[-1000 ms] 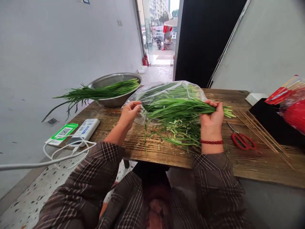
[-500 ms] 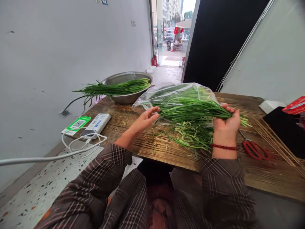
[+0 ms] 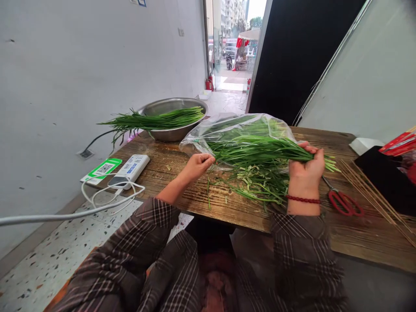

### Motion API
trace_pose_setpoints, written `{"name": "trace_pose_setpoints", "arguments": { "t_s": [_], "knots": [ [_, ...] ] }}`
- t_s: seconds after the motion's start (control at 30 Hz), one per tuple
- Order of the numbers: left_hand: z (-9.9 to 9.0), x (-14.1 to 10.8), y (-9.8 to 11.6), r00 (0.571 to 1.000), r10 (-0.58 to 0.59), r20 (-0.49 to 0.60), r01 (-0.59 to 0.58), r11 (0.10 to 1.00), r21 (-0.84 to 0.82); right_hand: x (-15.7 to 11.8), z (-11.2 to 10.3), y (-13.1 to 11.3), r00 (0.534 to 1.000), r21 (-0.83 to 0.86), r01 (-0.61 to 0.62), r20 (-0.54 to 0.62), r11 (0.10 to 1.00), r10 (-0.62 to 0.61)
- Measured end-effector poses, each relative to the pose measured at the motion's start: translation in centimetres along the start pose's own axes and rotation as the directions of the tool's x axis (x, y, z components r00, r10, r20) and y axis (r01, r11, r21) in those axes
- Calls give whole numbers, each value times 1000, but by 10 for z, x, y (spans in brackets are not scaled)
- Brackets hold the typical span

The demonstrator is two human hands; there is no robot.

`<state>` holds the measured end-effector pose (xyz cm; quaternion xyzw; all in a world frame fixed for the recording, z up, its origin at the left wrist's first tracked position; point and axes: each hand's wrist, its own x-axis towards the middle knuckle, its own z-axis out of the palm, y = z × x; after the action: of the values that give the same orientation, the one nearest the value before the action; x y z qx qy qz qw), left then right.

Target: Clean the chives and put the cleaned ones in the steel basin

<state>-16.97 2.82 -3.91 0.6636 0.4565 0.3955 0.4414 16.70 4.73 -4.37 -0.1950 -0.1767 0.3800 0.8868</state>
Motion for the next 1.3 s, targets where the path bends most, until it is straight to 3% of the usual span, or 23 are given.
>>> {"name": "trace_pose_setpoints", "arguments": {
  "t_s": [0.1,0.17,0.23,0.37,0.43,0.5,0.57,0.63,0.67,0.73,0.83,0.93,1.03,1.17,1.3],
  "knots": [
    [-6,2,-12,994,-85,-67,76,989,-128,-6,7,0,985,257,-100,-109,961,132],
    [-9,4,-21,982,-148,-114,123,972,-202,-11,14,0,976,313,-147,-108,938,189],
    [-11,8,-29,957,-170,-235,125,973,-195,-15,19,1,972,314,-177,-91,933,216],
    [-20,23,-28,848,-111,-519,81,993,-80,-21,24,-1,978,261,-182,-54,948,203],
    [-25,31,-15,792,-55,-608,40,998,-38,-24,27,-4,983,216,-158,-60,963,175],
    [-24,36,6,757,90,-648,-47,995,84,-30,33,-7,986,194,-152,-34,969,162],
    [-12,39,34,788,311,-532,-185,943,277,-38,40,-9,985,182,-169,51,969,162],
    [14,40,61,857,445,-262,-335,865,373,-47,47,-8,976,147,-183,144,972,162],
    [30,41,73,871,481,-104,-409,825,390,-50,49,-7,970,124,-182,184,975,158],
    [65,44,91,853,509,117,-509,760,404,-56,51,-3,957,84,-176,249,981,150],
    [108,49,100,828,462,319,-560,723,405,-59,51,4,936,56,-160,325,986,134],
    [125,51,96,837,392,382,-530,755,387,-60,50,8,938,46,-126,330,991,104],
    [122,53,92,843,342,415,-510,754,414,-61,49,10,948,-31,-77,307,997,83],
    [113,53,94,857,255,447,-496,642,585,-63,48,12,957,-180,33,291,983,22],
    [108,56,96,820,322,473,-564,598,570,-64,47,12,957,-210,20,286,978,41]
  ]
}}
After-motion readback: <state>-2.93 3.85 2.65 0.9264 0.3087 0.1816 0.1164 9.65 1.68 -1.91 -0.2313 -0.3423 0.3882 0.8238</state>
